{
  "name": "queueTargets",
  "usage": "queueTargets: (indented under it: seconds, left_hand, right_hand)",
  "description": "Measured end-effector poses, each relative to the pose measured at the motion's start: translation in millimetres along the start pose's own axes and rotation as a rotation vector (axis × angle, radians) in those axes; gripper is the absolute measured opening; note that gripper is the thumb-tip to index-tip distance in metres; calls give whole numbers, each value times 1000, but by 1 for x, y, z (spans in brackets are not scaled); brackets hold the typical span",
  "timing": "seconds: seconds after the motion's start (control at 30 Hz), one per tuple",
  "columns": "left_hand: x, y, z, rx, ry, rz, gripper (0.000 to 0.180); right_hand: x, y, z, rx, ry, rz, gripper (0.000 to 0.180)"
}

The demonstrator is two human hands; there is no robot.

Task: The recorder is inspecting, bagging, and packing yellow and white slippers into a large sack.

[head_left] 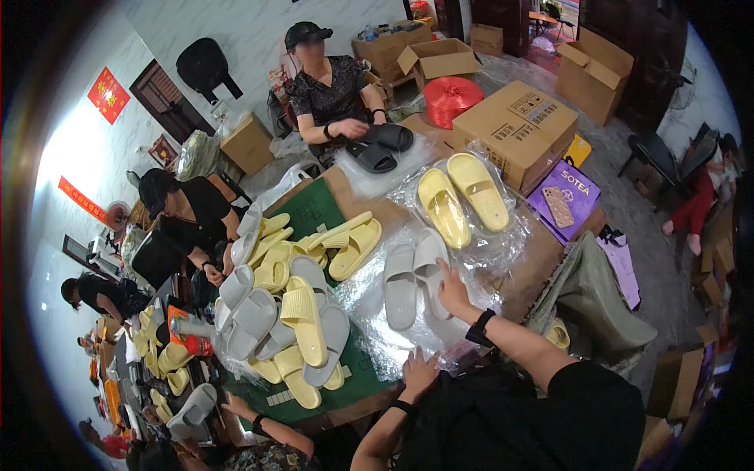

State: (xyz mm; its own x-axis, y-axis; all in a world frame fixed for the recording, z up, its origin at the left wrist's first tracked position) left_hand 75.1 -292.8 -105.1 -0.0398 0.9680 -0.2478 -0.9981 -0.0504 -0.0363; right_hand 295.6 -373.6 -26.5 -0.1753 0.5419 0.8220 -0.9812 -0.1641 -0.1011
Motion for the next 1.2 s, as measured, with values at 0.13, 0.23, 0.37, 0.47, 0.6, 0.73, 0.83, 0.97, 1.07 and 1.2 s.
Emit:
queueTargets:
  seconds: [0.13,0.23,0.37,0.47,0.6,0.73,0.83,0.97,1.07,1.2]
  left_hand:
    - [-5,3,-4,-82,-215,-38,45]
    - [5,26,-35,-295,-363,-100,33]
    - [16,20,-51,-315,-419,-110,45]
    - [32,1,-42,-326,-385,-125,43]
    - [60,-11,-21,-316,-345,-157,40]
    - [78,-12,-9,-295,-276,-162,38]
    - [71,-20,-7,-270,-196,-194,36]
    - [76,-13,-3,-221,-99,-188,34]
    - [68,-7,7,-188,-45,-204,33]
    - [73,-34,30,-110,472,-80,34]
  right_hand:
    - [-53,16,-45,42,-120,-53,69]
    - [-19,51,-38,1,213,-41,63]
    - [7,69,-77,154,170,71,52]
    - [11,42,-114,212,323,163,50]
    - [-5,-8,-140,318,389,46,56]
    - [10,-3,-132,359,332,84,48]
    - [17,14,-118,498,127,198,44]
    - [43,50,-49,793,-344,196,34]
    - [2,68,-12,1138,-438,134,28]
    - [-1,103,47,1453,-658,-198,35]
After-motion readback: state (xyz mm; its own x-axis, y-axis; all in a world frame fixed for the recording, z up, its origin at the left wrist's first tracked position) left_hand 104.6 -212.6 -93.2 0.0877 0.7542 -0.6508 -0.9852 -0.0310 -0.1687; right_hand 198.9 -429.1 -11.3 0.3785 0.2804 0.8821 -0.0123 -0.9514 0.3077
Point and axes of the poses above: each hand's wrist, its own y-axis away from the middle knuckle, its own z-axis out of the back of the hand, x = y × z, the point moved 4 cm from there along -y, towards the middle knuckle, and after that the axes turned 10 degrees about -x, right-handed, at the moved point
